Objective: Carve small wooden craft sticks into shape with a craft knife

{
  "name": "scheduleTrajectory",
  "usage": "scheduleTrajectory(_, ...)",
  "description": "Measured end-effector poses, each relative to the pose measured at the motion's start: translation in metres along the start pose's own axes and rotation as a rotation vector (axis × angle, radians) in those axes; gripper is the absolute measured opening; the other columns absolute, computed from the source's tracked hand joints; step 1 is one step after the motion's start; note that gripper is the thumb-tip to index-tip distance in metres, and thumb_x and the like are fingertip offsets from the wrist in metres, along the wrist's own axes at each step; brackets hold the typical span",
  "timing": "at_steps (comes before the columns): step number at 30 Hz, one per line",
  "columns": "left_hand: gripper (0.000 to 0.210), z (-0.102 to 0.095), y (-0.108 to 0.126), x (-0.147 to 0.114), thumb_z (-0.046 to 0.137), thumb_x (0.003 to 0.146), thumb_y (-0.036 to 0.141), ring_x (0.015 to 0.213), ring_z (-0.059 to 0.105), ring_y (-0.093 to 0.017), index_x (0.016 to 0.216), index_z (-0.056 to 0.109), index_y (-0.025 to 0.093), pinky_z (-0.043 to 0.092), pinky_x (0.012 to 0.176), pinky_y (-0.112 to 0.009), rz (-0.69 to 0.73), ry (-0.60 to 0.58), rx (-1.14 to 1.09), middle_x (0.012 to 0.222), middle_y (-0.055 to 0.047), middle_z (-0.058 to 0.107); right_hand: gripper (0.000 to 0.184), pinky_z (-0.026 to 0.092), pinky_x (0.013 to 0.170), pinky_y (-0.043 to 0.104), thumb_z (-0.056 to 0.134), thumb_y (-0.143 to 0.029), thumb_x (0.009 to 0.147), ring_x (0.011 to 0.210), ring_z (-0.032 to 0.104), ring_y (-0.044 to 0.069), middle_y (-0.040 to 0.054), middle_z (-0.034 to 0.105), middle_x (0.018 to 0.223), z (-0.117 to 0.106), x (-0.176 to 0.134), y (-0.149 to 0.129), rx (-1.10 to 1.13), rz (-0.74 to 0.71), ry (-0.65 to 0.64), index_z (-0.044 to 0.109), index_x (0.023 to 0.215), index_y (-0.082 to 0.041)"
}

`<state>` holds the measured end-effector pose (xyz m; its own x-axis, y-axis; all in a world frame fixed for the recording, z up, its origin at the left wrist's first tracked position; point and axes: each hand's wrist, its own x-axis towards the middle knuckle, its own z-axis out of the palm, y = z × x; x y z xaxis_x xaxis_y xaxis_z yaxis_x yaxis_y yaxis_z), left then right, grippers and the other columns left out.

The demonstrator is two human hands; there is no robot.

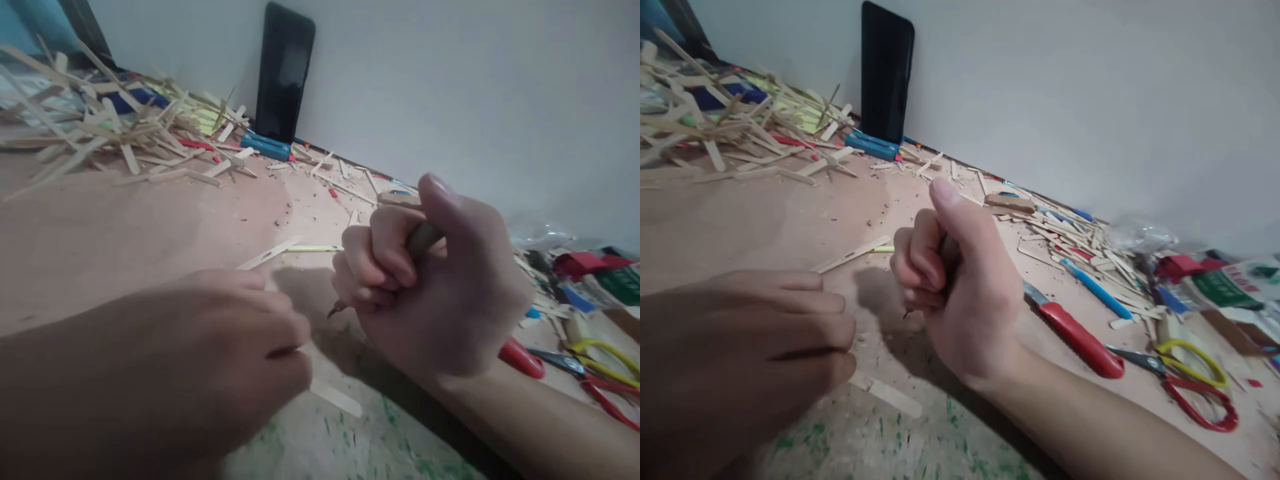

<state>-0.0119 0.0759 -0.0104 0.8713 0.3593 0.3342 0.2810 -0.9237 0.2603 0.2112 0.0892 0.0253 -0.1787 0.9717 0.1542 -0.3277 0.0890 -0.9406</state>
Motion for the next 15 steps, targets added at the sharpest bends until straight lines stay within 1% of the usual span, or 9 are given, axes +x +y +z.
scheduleTrajectory(2,0.026,-0.001,-0.006,0.0,0.067,0.09,0.004,0.072,0.06,-0.019,0.084,0.057,0.027,0.042,0.067,-0.042,0.003,-0.028,-0.041,0.086,0.005,0.073,0.071,0.031,0.044,0.029,0.051,-0.03,0.118,0.046,0.03,0.013,-0.0043,0.029,0.048,-0.002,-0.001,0.001,-0.032,0.006,-0.049,0.043,0.048,-0.025)
scheduleTrajectory(3,0.026,-0.003,-0.007,0.0,0.07,0.088,0.004,0.073,0.061,-0.019,0.085,0.058,0.028,0.043,0.066,-0.041,-0.031,-0.059,-0.083,0.088,0.006,0.074,0.07,0.032,0.045,0.029,0.052,-0.03,0.118,0.047,0.031,0.013,-0.0043,0.03,0.049,-0.004,-0.001,0.001,-0.048,0.007,-0.071,0.044,0.049,-0.025)
scheduleTrajectory(5,0.027,-0.007,-0.008,0.002,0.073,0.085,0.004,0.074,0.063,-0.017,0.086,0.062,0.029,0.045,0.064,-0.038,-0.096,-0.13,-0.173,0.091,0.007,0.075,0.069,0.033,0.045,0.03,0.06,-0.032,0.116,0.047,0.031,0.013,-0.005,0.029,0.049,-0.007,-0.002,0.002,-0.063,-0.003,-0.08,0.044,0.049,-0.025)
scheduleTrajectory(7,0.027,-0.009,-0.007,0.004,0.071,0.09,0.003,0.071,0.062,-0.015,0.085,0.064,0.029,0.046,0.062,-0.034,-0.144,-0.125,-0.234,0.087,0.008,0.074,0.07,0.033,0.046,0.031,0.069,-0.035,0.113,0.048,0.03,0.013,-0.0058,0.028,0.049,-0.009,-0.003,0.004,-0.076,-0.005,-0.077,0.043,0.05,-0.025)
scheduleTrajectory(10,0.03,-0.007,-0.006,0.005,0.067,0.1,0.007,0.066,0.059,-0.015,0.08,0.062,0.028,0.043,0.058,-0.032,-0.179,-0.071,-0.253,0.079,0.007,0.071,0.063,0.031,0.047,0.033,0.079,-0.042,0.109,0.05,0.031,0.015,-0.0067,0.026,0.051,-0.008,-0.005,0.006,-0.034,-0.028,-0.018,0.048,0.056,-0.027)
scheduleTrajectory(13,0.028,-0.005,-0.01,0.005,0.068,0.101,0.009,0.067,0.062,-0.014,0.08,0.062,0.027,0.044,0.06,-0.032,-0.169,-0.079,-0.223,0.081,0.007,0.071,0.055,0.032,0.05,0.036,0.087,-0.052,0.103,0.054,0.036,0.02,-0.0068,0.025,0.055,-0.003,-0.007,0.006,0.027,-0.059,0.041,0.053,0.065,-0.03)
scheduleTrajectory(15,0.026,-0.004,-0.012,0.005,0.065,0.102,0.009,0.07,0.065,-0.014,0.083,0.067,0.027,0.046,0.064,-0.032,-0.151,-0.098,-0.233,0.084,0.007,0.074,0.056,0.034,0.051,0.037,0.091,-0.059,0.099,0.056,0.038,0.022,-0.0063,0.025,0.057,0.001,-0.008,0.005,0.042,-0.064,0.049,0.053,0.068,-0.032)
